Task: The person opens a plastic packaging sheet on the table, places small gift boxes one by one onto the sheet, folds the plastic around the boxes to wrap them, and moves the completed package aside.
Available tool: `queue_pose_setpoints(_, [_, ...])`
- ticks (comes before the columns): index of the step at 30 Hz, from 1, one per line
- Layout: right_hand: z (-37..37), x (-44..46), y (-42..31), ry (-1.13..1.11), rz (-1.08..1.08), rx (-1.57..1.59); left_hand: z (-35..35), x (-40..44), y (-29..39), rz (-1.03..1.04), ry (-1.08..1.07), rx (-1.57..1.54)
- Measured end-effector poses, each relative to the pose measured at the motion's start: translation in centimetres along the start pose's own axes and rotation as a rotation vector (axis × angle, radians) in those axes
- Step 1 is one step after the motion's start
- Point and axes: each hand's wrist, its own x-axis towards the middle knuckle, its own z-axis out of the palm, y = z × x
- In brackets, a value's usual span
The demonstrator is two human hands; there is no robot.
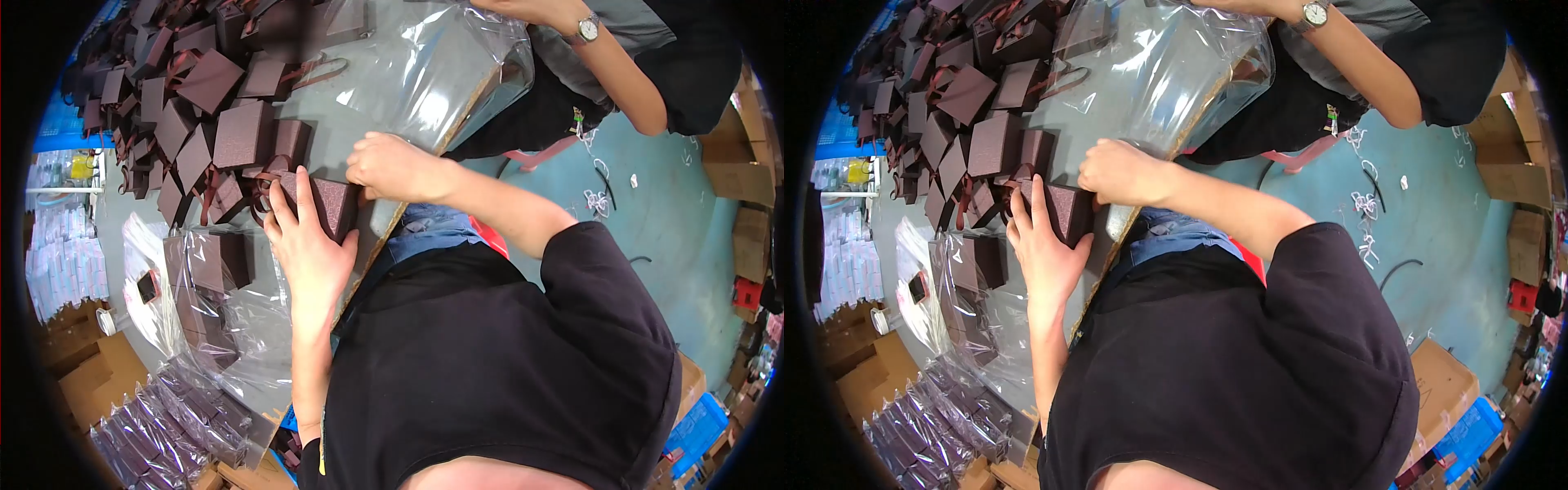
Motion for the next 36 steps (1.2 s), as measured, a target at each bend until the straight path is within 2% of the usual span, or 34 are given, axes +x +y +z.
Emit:
queue_pose_setpoints(4, [-0.5,1.3,1.4,-0.048,-0.192,-0.039,0.0,0.0,-0.1,0.005,0.013,-0.01])
queue_pose_setpoints(8, [-1.2,0.9,1.5,-0.105,-0.154,-0.005,-0.2,-0.1,-0.6,0.035,0.013,-0.01])
queue_pose_setpoints(11, [-3.3,-1.9,1.2,0.321,0.029,0.075,-0.4,-0.3,-0.8,0.046,0.004,-0.022])
queue_pose_setpoints(13, [-7.0,-4.7,-0.7,0.387,0.25,0.391,-0.4,-0.3,-0.9,0.058,0.009,-0.024])
queue_pose_setpoints(14, [-8.3,-6.7,-0.9,0.365,0.258,0.598,-0.4,-0.3,-0.9,0.064,0.013,-0.025])
queue_pose_setpoints(15, [-9.4,-9.0,-1.0,0.269,0.312,0.82,-0.4,-0.3,-0.9,0.065,0.012,-0.037])
queue_pose_setpoints(16, [-10.4,-11.4,-0.9,0.074,0.465,1.062,-0.5,-0.3,-0.9,0.063,0.016,-0.05])
queue_pose_setpoints(18, [-8.6,-17.3,0.7,-0.206,0.64,1.316,-0.9,-0.3,-0.7,0.041,-0.013,-0.068])
queue_pose_setpoints(19, [-6.2,-21.1,1.8,-0.412,0.886,1.245,-0.9,-0.3,-0.8,0.058,0.003,-0.094])
queue_pose_setpoints(20, [-1.3,-27.6,3.6,-0.756,0.726,0.392,-0.9,-0.3,-1.0,0.073,0.022,-0.122])
queue_pose_setpoints(21, [-2.3,-26.6,2.2,-0.764,0.78,0.402,-1.2,-0.4,-1.2,0.068,0.012,-0.186])
queue_pose_setpoints(24, [-8.3,-18.9,-4.8,-0.797,0.926,0.439,-1.6,-1.2,-2.8,0.117,0.178,-0.366])
queue_pose_setpoints(26, [-8.9,-13.5,-7.3,-0.29,0.584,0.546,-2.8,-2.6,-4.1,0.169,0.34,-0.342])
queue_pose_setpoints(28, [-7.3,-8.1,-9.1,0.259,0.341,0.353,-3.3,-4.9,-6.7,0.201,0.517,-0.306])
queue_pose_setpoints(30, [-5.3,-2.6,-10.5,0.44,0.214,0.154,-3.4,-8.0,-8.8,0.117,0.649,-0.138])
queue_pose_setpoints(33, [0.8,1.3,-11.1,0.286,0.225,0.063,-2.3,-13.4,-11.1,-0.138,0.63,0.017])
queue_pose_setpoints(36, [2.6,2.1,-9.7,0.39,0.189,0.021,-0.7,-16.8,-12.0,-0.369,0.533,0.127])
